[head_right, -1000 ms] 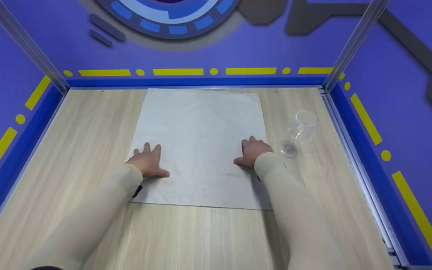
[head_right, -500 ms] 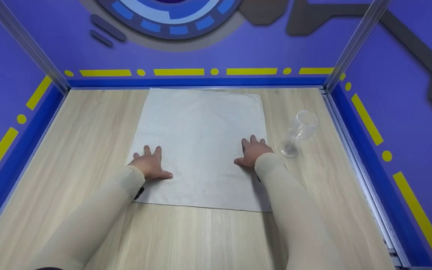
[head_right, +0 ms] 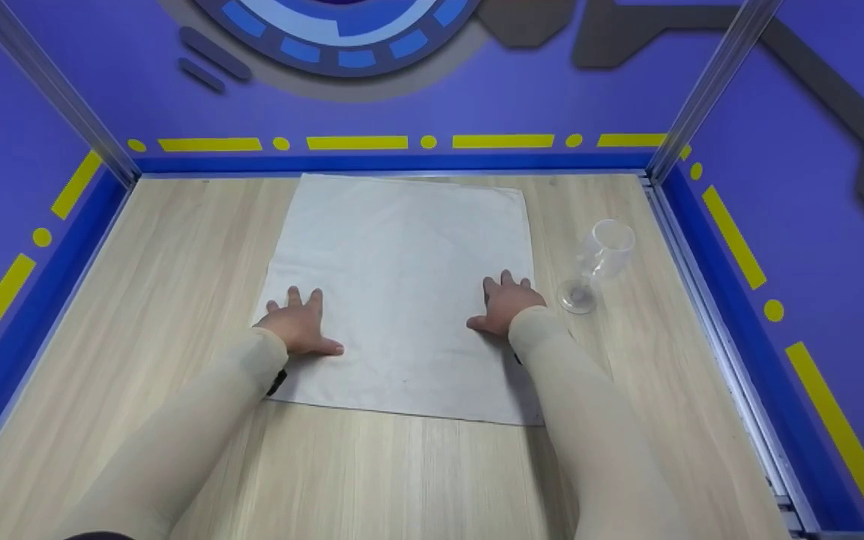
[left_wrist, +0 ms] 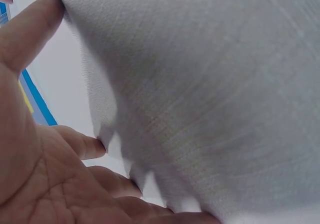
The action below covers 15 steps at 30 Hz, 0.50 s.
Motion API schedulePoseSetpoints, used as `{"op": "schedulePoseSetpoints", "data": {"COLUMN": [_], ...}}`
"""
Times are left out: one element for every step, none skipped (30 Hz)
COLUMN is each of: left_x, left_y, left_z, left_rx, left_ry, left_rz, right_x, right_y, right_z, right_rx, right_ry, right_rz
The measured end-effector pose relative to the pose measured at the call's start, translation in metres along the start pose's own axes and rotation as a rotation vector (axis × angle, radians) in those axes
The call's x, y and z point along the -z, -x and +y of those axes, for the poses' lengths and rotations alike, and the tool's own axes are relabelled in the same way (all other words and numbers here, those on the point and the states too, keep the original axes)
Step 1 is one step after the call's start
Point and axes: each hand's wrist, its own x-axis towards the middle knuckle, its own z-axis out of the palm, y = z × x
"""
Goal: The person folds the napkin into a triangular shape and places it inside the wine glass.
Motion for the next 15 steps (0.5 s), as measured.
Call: {"op": "schedulePoseSetpoints", "data": {"left_x": [0.0004,0.0006,0.0011,0.0015,0.002,0.0023,0.0025,0.0027,0.0028,0.0028,0.0029,0.0029,0.003,0.0031,0.0031], "left_y": [-0.0008,-0.0015,-0.0021,-0.0023,-0.0026,-0.0029,-0.003,-0.003,-0.003,-0.0028,-0.0025,-0.0028,-0.003,-0.0033,-0.0037], "left_z": [-0.0003,-0.0008,-0.0013,-0.0017,-0.002,-0.0023,-0.0026,-0.0028,-0.003,-0.003,-0.003,-0.003,-0.0031,-0.0031,-0.0033], "left_rx": [-0.003,-0.003,-0.002,-0.003,-0.003,-0.005,-0.006,-0.004,-0.005,-0.003,-0.001,-0.001,0.0,0.0,0.002], "left_ry": [0.001,0.002,0.002,0.0,0.001,-0.002,-0.001,-0.001,-0.001,0.005,0.011,0.015,0.02,0.024,0.03], "left_rz": [0.0,0.0,0.0,0.001,0.001,0.002,0.002,0.0,-0.001,-0.004,-0.006,-0.006,-0.008,-0.009,-0.01], "right_x": [0.0002,0.0003,0.0003,0.0002,0.0003,0.0002,0.0002,0.0002,0.0,-0.0003,-0.0008,-0.0015,-0.0021,-0.003,-0.0038], "right_y": [0.0002,0.0003,0.0003,0.0002,0.0004,0.0004,0.0005,0.0006,0.0006,0.0007,0.0005,0.0001,-0.0002,-0.0008,-0.0014], "right_z": [-0.0002,-0.0004,-0.0005,-0.0006,-0.0008,-0.0009,-0.0009,-0.001,-0.0009,-0.0005,0.0,0.0005,0.0011,0.0016,0.0022], "right_rx": [0.0,0.0,0.0,0.0,0.002,0.003,0.007,0.008,0.011,0.017,0.022,0.024,0.028,0.029,0.031], "right_ry": [0.002,0.004,0.006,0.008,0.012,0.012,0.014,0.013,0.013,0.016,0.021,0.02,0.022,0.022,0.027], "right_rz": [0.002,0.002,0.002,0.001,0.002,0.002,0.004,0.005,0.008,0.014,0.019,0.023,0.028,0.031,0.033]}}
